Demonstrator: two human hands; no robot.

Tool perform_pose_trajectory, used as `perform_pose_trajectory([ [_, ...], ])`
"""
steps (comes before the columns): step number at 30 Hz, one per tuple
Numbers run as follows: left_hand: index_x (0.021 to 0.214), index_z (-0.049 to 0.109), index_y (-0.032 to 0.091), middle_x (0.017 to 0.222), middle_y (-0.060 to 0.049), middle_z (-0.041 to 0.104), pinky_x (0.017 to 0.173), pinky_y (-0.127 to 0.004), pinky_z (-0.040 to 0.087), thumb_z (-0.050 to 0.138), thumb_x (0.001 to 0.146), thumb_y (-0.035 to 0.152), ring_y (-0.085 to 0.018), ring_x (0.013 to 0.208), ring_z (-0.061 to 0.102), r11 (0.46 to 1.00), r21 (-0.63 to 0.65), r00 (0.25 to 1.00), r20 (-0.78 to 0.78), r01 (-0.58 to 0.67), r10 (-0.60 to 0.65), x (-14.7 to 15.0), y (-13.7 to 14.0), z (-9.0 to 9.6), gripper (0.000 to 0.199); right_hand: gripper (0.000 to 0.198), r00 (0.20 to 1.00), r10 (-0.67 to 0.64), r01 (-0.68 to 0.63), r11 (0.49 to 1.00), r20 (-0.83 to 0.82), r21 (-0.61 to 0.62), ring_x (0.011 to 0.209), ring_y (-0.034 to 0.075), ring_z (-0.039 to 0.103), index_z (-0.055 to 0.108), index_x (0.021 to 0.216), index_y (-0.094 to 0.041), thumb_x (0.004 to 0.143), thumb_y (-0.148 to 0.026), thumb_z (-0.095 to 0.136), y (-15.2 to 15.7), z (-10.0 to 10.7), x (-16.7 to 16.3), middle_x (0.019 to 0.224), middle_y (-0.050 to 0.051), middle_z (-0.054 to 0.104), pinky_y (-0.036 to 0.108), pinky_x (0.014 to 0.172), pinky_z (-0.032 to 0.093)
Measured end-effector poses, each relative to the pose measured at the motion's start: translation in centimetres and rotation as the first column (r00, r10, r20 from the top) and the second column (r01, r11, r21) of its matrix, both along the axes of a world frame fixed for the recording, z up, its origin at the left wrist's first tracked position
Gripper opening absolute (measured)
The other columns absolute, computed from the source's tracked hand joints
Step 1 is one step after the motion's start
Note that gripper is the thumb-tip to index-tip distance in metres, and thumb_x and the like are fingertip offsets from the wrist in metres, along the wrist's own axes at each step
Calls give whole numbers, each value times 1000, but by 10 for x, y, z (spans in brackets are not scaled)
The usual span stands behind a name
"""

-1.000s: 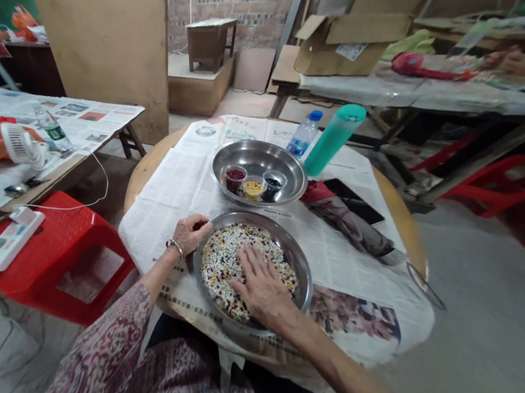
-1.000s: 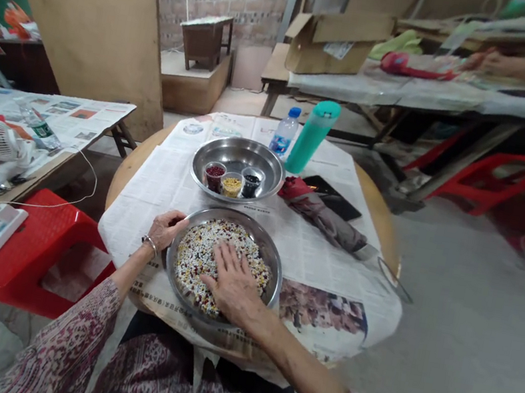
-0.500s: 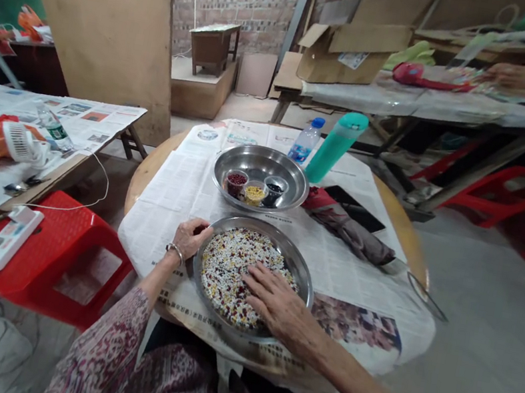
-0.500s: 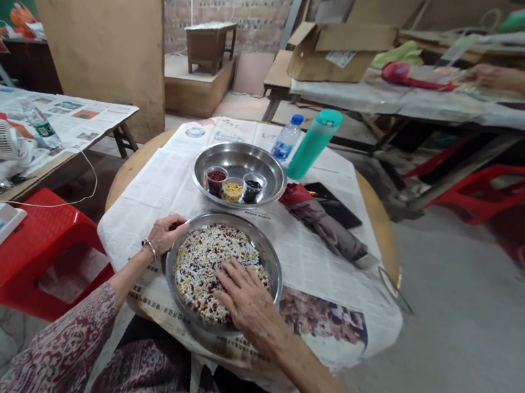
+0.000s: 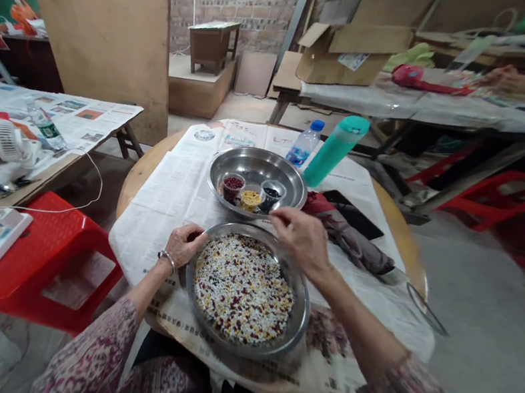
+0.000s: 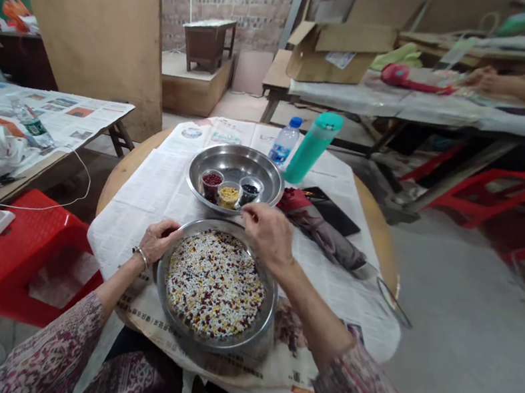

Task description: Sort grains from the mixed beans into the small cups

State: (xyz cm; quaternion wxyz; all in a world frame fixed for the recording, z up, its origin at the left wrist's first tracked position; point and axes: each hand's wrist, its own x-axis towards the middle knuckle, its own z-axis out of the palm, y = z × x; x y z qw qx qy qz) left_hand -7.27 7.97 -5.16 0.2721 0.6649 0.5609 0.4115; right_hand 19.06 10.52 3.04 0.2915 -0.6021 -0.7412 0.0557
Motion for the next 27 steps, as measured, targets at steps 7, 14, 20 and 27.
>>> perform_pose_trajectory([
  [7, 81, 71, 18, 74, -2, 71, 65, -24, 47, 60, 84, 34, -13, 68, 61, 1000, -13, 1000, -11, 7, -7, 0, 0, 1, 20, 21, 973, -154, 184, 968, 173, -172, 91, 26, 66, 77, 92, -22, 81, -24, 59, 96, 27, 1, 94, 10, 75, 37, 76, 51],
  [14, 81, 72, 17, 75, -2, 71, 66, -24, 47, 60, 84, 32, -13, 68, 60, 1000, -19, 1000, -30, 0, -1, 1, -2, -1, 19, 23, 931, -84, 215, 912, 354, -350, 96, 30, 66, 78, 92, -18, 69, -21, 73, 121, 26, -11, 101, 15, 73, 39, 77, 49],
  [20, 84, 72, 18, 77, -3, 71, 68, -25, 49, 62, 83, 30, -14, 70, 62, 1000, -29, 1000, -29, -8, 8, 1, -2, -3, 16, 22, 933, -92, 229, 898, 347, -376, 100, 29, 64, 77, 94, -12, 80, -24, 66, 115, 23, -13, 102, 20, 71, 37, 77, 44],
  [27, 83, 72, 17, 77, -3, 71, 69, -25, 49, 62, 84, 30, -14, 71, 62, 1000, -21, 1000, -28, -4, 4, 2, -3, -3, 16, 22, 911, -90, 249, 897, 402, -365, 104, 28, 64, 77, 99, -21, 83, -27, 62, 110, 21, -16, 108, 15, 71, 35, 79, 44],
])
